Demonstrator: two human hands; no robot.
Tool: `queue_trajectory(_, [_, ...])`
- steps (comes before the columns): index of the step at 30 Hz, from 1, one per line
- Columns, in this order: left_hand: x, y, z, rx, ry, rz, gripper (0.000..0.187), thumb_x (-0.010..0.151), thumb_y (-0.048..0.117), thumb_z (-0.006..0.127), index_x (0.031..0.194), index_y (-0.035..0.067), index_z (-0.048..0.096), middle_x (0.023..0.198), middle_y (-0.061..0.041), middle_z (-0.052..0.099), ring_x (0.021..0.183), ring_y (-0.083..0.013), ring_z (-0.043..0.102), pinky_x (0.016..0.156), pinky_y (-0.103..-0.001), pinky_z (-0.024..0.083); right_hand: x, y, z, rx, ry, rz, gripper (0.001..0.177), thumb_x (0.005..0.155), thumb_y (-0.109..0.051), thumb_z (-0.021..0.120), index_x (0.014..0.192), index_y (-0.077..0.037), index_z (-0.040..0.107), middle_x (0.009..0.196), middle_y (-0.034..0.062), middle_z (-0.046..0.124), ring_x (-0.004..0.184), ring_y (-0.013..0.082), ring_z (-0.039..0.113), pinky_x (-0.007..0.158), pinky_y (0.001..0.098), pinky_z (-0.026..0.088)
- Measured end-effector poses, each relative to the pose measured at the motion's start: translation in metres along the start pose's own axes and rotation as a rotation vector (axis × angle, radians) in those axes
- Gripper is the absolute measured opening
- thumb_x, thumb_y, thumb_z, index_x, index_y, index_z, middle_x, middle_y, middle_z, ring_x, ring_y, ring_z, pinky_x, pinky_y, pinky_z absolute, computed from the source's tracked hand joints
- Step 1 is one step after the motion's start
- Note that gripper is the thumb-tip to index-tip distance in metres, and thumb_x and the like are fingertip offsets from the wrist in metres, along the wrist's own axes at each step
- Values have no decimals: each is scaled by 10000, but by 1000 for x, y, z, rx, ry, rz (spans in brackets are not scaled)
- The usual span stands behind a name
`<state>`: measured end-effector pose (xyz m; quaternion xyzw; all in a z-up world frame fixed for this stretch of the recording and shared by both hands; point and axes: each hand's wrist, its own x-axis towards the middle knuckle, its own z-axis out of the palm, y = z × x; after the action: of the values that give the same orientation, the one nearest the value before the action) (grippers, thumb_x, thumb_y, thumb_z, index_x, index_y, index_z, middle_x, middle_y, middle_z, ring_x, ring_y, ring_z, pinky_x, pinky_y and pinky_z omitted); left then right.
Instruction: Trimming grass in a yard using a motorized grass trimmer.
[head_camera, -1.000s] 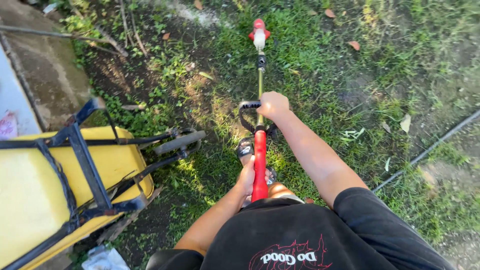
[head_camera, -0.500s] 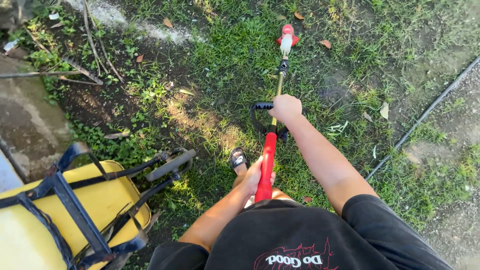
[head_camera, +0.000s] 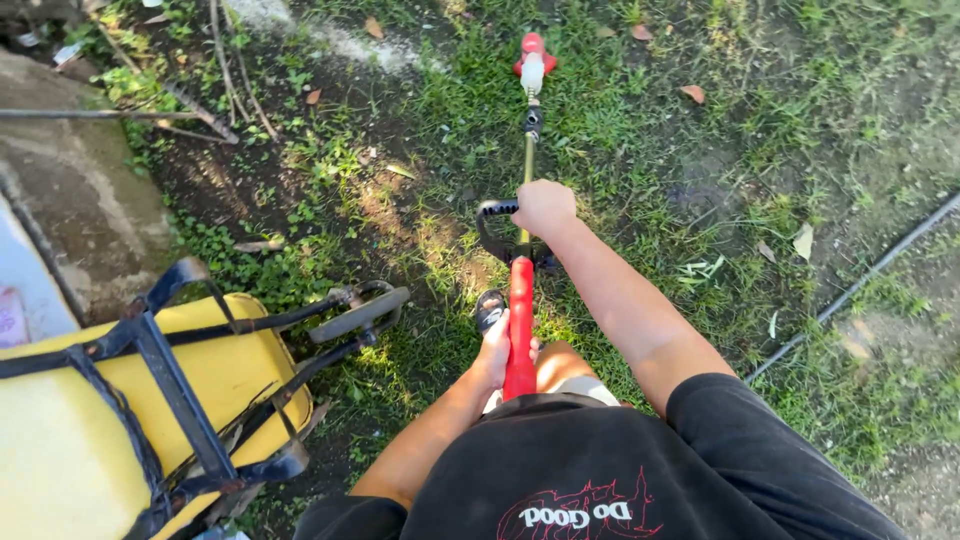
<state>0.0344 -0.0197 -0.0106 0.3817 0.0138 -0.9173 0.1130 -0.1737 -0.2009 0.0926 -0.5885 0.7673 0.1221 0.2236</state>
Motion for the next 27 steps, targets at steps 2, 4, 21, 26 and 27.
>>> queue_trajectory(2, [-10, 2, 4, -12, 17, 16, 543, 1050, 599, 360, 1114, 116, 599, 720, -75, 623, 579, -190, 594, 553, -321, 524, -3, -9, -4, 15, -3, -23, 272, 783, -326, 762, 958, -121, 800, 935, 129, 762, 862, 330, 748, 768, 458, 607])
queue_trajectory(4, [-17, 5, 9, -18, 32, 34, 502, 1049, 592, 372, 1090, 139, 585, 709, -65, 619, 569, -181, 588, 541, -315, 518, -2, -18, -9, 32, -1, -45, 273, 779, -329, 767, 955, -123, 800, 932, 128, 762, 864, 329, 746, 773, 460, 605])
queue_trajectory(21, [33, -21, 35, -69, -49, 55, 545, 1068, 597, 332, 1067, 117, 591, 743, -84, 643, 606, -192, 610, 560, -314, 534, 3, 35, -20, 9, -1, -42, 273, 767, -316, 767, 944, -110, 794, 911, 139, 756, 841, 348, 746, 747, 468, 605])
queue_trajectory(26, [53, -22, 69, 45, -19, 40, 564, 1043, 617, 347, 1062, 114, 602, 711, -76, 632, 579, -186, 598, 544, -318, 519, 7, 77, -31, -22, -8, 2, 263, 786, -322, 747, 957, -127, 792, 916, 131, 760, 848, 345, 749, 753, 467, 608])
queue_trajectory(27, [55, -24, 74, 55, -46, 45, 559, 1061, 611, 364, 1070, 100, 592, 725, -76, 634, 593, -183, 603, 556, -312, 521, 7, 84, -33, -26, -12, 18, 262, 792, -325, 742, 964, -134, 792, 922, 129, 758, 855, 341, 749, 755, 467, 608])
